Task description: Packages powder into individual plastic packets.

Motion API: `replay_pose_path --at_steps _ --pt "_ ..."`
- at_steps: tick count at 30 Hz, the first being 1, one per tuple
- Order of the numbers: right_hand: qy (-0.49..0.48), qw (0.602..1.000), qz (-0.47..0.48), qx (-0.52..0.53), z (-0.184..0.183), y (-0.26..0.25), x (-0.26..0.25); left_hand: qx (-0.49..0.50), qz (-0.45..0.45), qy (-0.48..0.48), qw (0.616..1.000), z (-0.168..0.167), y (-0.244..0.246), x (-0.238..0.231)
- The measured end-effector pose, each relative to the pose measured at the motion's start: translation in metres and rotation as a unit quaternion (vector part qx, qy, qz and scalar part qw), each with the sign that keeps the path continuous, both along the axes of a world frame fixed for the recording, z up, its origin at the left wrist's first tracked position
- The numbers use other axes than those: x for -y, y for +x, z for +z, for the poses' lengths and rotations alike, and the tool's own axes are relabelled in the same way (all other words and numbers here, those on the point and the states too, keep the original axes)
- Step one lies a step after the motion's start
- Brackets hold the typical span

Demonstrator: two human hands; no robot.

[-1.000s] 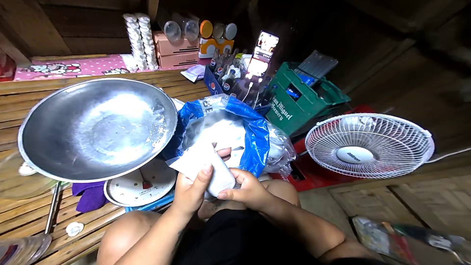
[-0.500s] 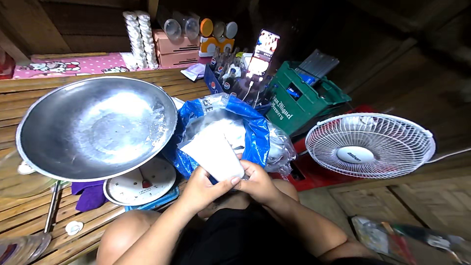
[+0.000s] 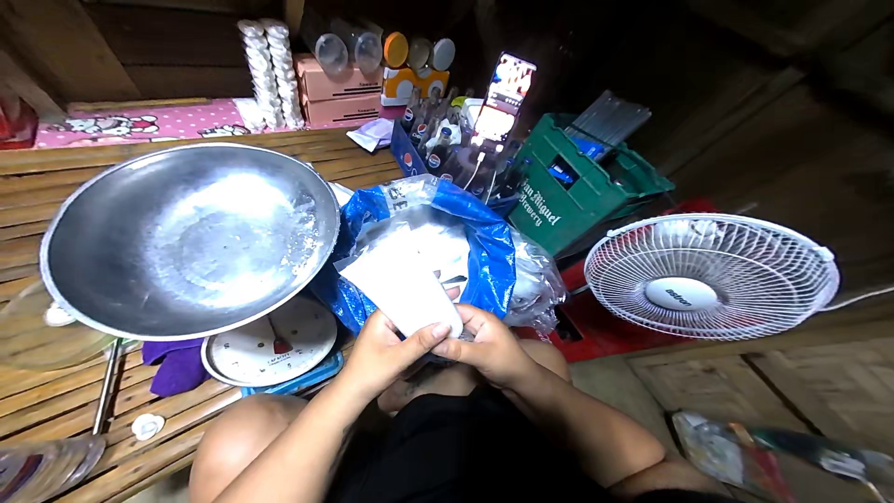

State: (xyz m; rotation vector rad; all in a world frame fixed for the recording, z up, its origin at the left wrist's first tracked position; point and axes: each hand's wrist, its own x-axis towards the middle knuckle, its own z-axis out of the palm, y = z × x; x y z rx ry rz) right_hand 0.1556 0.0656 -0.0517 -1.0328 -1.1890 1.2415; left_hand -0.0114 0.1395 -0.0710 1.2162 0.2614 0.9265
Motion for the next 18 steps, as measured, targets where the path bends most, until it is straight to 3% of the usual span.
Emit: replay_pose_path --at_steps 10,18 --pt "0.04 0.996 -0.005 0.076 -0.0038 0.0049 -0.0009 0.016 -0.009 -0.021 1.0 -0.002 0.0001 -0.0019" --pt "0.062 0.995 0.013 0.075 -0.0054 0.0022 0.0011 0.018 0.011 -0.031 0.999 -0.0005 -0.0018 0.0002"
